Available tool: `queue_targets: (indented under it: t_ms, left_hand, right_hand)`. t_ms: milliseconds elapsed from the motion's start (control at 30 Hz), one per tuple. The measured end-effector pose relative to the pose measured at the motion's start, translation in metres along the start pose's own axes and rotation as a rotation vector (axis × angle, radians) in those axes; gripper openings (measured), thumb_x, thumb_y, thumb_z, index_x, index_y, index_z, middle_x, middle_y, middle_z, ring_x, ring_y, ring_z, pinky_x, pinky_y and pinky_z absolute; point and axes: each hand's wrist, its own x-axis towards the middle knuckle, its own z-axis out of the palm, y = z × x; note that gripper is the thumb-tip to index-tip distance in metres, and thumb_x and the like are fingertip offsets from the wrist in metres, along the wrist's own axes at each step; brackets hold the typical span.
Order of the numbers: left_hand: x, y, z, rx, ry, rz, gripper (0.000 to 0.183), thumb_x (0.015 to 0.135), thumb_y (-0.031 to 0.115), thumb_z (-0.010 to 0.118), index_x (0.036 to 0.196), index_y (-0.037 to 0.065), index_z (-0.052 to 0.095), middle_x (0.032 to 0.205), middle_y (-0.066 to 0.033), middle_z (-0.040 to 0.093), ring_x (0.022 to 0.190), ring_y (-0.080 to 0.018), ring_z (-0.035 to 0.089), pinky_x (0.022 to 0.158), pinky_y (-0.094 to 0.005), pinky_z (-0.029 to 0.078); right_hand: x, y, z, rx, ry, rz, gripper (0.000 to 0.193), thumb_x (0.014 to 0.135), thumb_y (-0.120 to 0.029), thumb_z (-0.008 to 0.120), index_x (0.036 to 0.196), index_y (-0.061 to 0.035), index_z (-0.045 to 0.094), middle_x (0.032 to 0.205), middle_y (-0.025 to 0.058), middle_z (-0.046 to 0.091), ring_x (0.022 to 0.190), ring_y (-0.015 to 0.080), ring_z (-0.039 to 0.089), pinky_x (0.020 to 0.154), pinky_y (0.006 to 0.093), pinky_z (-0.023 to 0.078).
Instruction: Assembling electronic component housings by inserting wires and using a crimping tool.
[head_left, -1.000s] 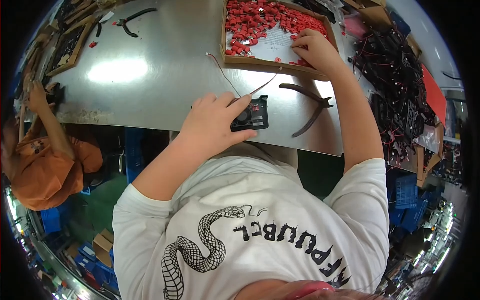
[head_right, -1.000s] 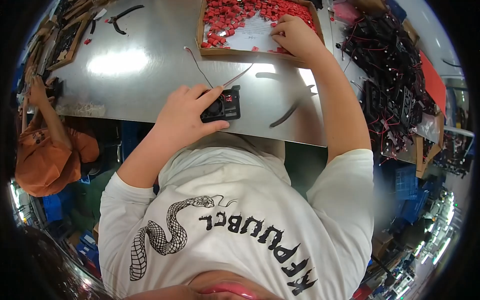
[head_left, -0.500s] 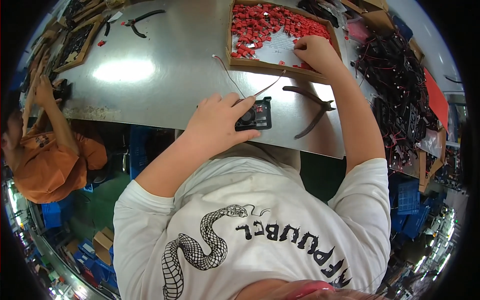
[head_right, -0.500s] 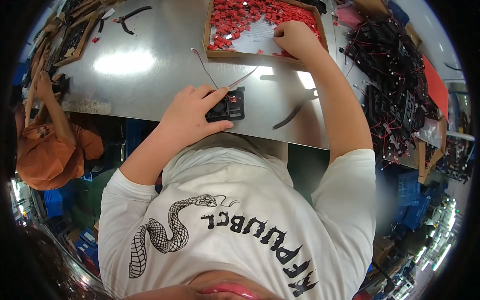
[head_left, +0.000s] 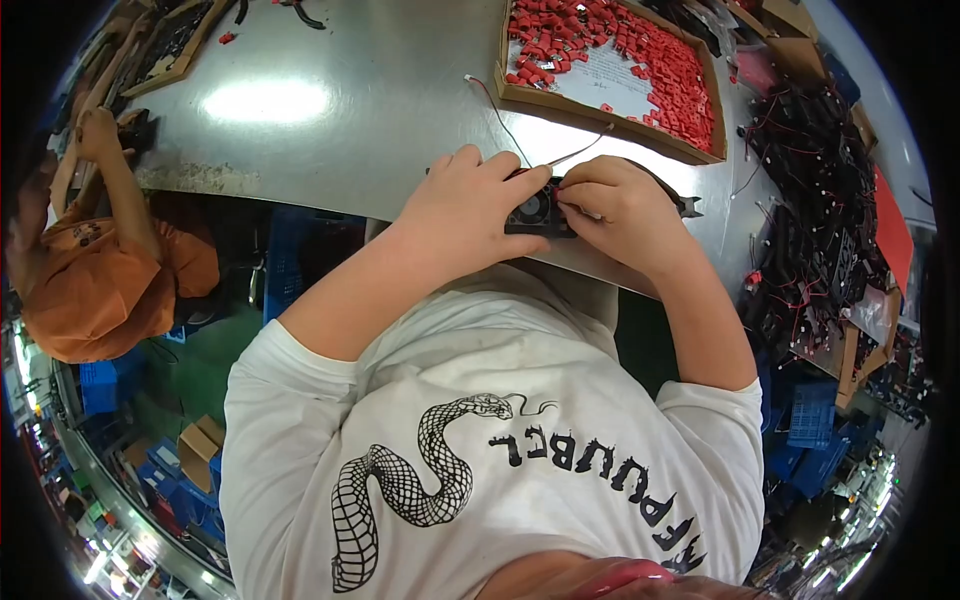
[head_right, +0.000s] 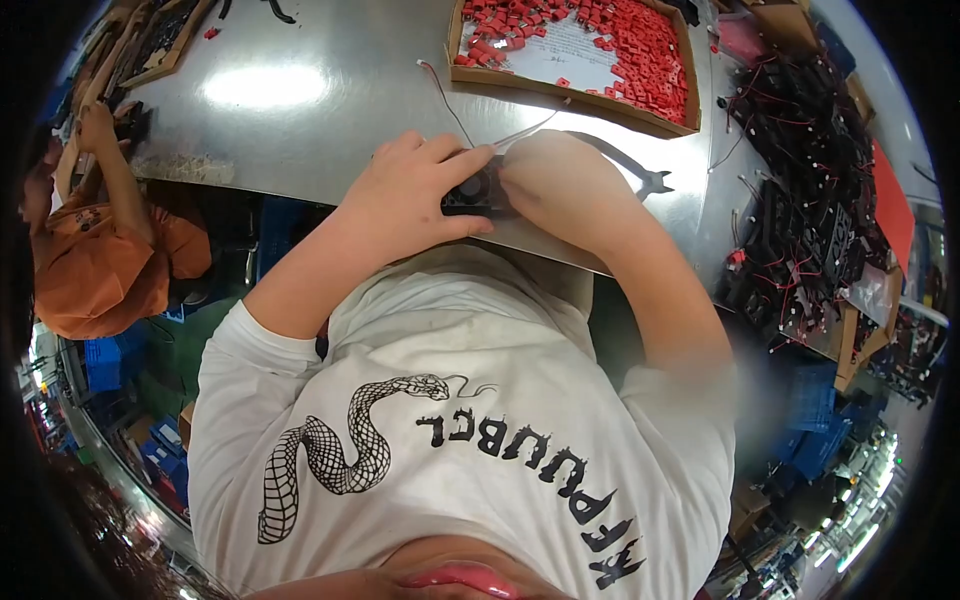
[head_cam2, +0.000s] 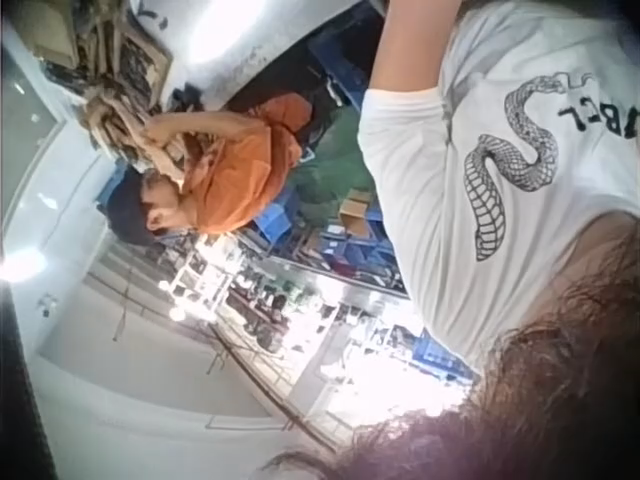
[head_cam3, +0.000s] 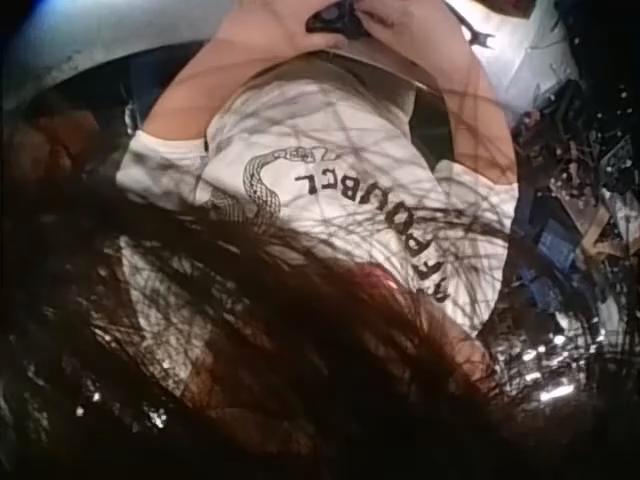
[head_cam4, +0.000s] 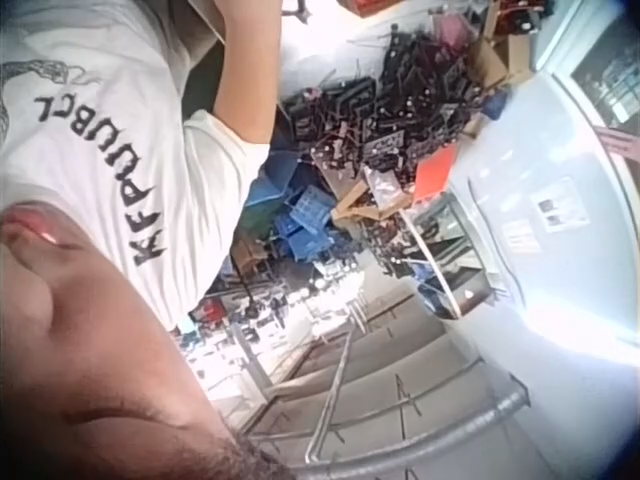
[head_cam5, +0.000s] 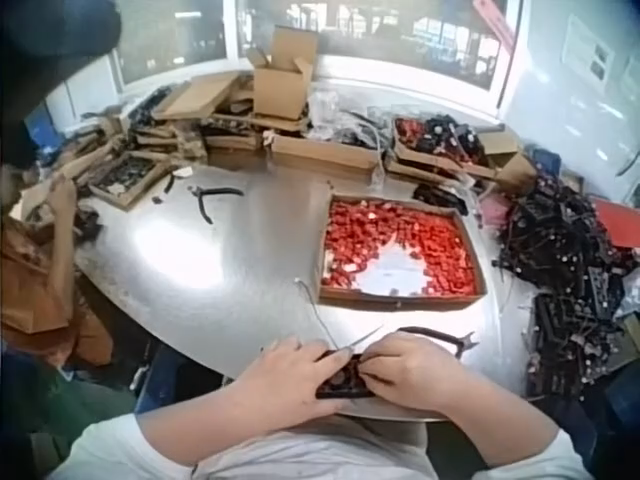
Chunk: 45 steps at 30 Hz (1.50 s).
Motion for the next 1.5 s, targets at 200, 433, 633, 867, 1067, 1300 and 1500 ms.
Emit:
queue_targets:
  t_ms: [200, 433, 633, 867, 1067, 1300, 1500]
  left_hand:
    - [0.001, 0.001, -0.002, 0.002, -0.016, -0.004, 0.068, 0.08, 0.05, 0.08, 0.135, 0.017, 0.061, 0.113, -0.0066, 0.064, 0.098, -0.0304, 0.061, 0.089, -0.0438, 0.05]
    - [-0.004, -0.009, -0.01, -0.023, -0.061, -0.031, 0.068, 0.079, 0.05, 0.079, 0.135, 0.016, 0.061, 0.114, -0.0047, 0.065, 0.103, -0.0293, 0.06, 0.091, -0.0431, 0.049]
    - [-0.002, -0.013, -0.009, -0.063, -0.067, 0.04, 0.07, 0.079, 0.052, 0.079, 0.136, 0.016, 0.06, 0.115, -0.0035, 0.065, 0.105, -0.0268, 0.06, 0.092, -0.0417, 0.048]
    - [0.01, 0.001, -0.001, -0.035, -0.047, 0.071, 0.07, 0.078, 0.05, 0.08, 0.134, 0.014, 0.061, 0.113, -0.0028, 0.066, 0.104, -0.026, 0.061, 0.089, -0.0411, 0.049]
    - [0.013, 0.002, 0.003, -0.05, -0.018, 0.096, 0.066, 0.077, 0.047, 0.082, 0.13, 0.015, 0.062, 0.11, -0.002, 0.066, 0.101, -0.0264, 0.062, 0.086, -0.0415, 0.05]
    - [0.008, 0.008, 0.005, -0.036, 0.015, 0.113, 0.063, 0.075, 0.045, 0.084, 0.126, 0.016, 0.063, 0.105, -0.001, 0.065, 0.096, -0.0265, 0.062, 0.083, -0.0414, 0.051]
    - [0.014, 0.003, 0.0, -0.004, -0.008, 0.088, 0.064, 0.074, 0.043, 0.085, 0.127, 0.016, 0.063, 0.104, -0.0011, 0.065, 0.096, -0.026, 0.062, 0.082, -0.0413, 0.05]
  right_hand:
    - [0.003, -0.007, -0.005, 0.006, -0.049, 0.076, 0.016, 0.075, -0.004, 0.077, 0.09, -0.0022, 0.076, 0.097, 0.0085, 0.071, 0.096, 0.0282, 0.067, 0.085, 0.0393, 0.056]
    - [-0.051, 0.026, -0.018, 0.158, 0.024, 0.247, 0.08, 0.068, -0.029, 0.088, 0.139, -0.0056, 0.06, 0.144, 0.0182, 0.052, 0.132, 0.0381, 0.051, 0.111, 0.0456, 0.044]
    - [-0.106, 0.015, 0.027, -0.114, 0.053, 0.429, 0.1, 0.065, -0.043, 0.086, 0.149, -0.0023, 0.047, 0.14, 0.02, 0.05, 0.129, 0.0412, 0.047, 0.11, 0.0503, 0.041]
    - [-0.084, 0.026, -0.011, 1.143, 0.673, 0.061, 0.062, 0.09, -0.057, 0.049, 0.094, 0.0031, 0.063, 0.092, 0.0179, 0.062, 0.084, 0.0311, 0.059, 0.077, 0.0434, 0.047]
    - [-0.001, 0.002, -0.035, 1.365, 0.394, -0.011, 0.067, 0.087, -0.062, 0.041, 0.091, 0.0021, 0.059, 0.083, 0.0167, 0.059, 0.072, 0.0256, 0.052, 0.065, 0.0388, 0.04]
    - [0.001, 0.009, -0.019, 1.498, 0.209, -0.111, 0.071, 0.092, -0.055, 0.041, 0.103, 0.0124, 0.059, 0.086, 0.0186, 0.063, 0.075, 0.0233, 0.059, 0.071, 0.0329, 0.047]
    - [0.004, 0.005, -0.026, 1.317, 0.249, -0.084, 0.069, 0.094, -0.058, 0.051, 0.099, 0.0091, 0.062, 0.087, 0.015, 0.064, 0.076, 0.0207, 0.059, 0.072, 0.0295, 0.047]
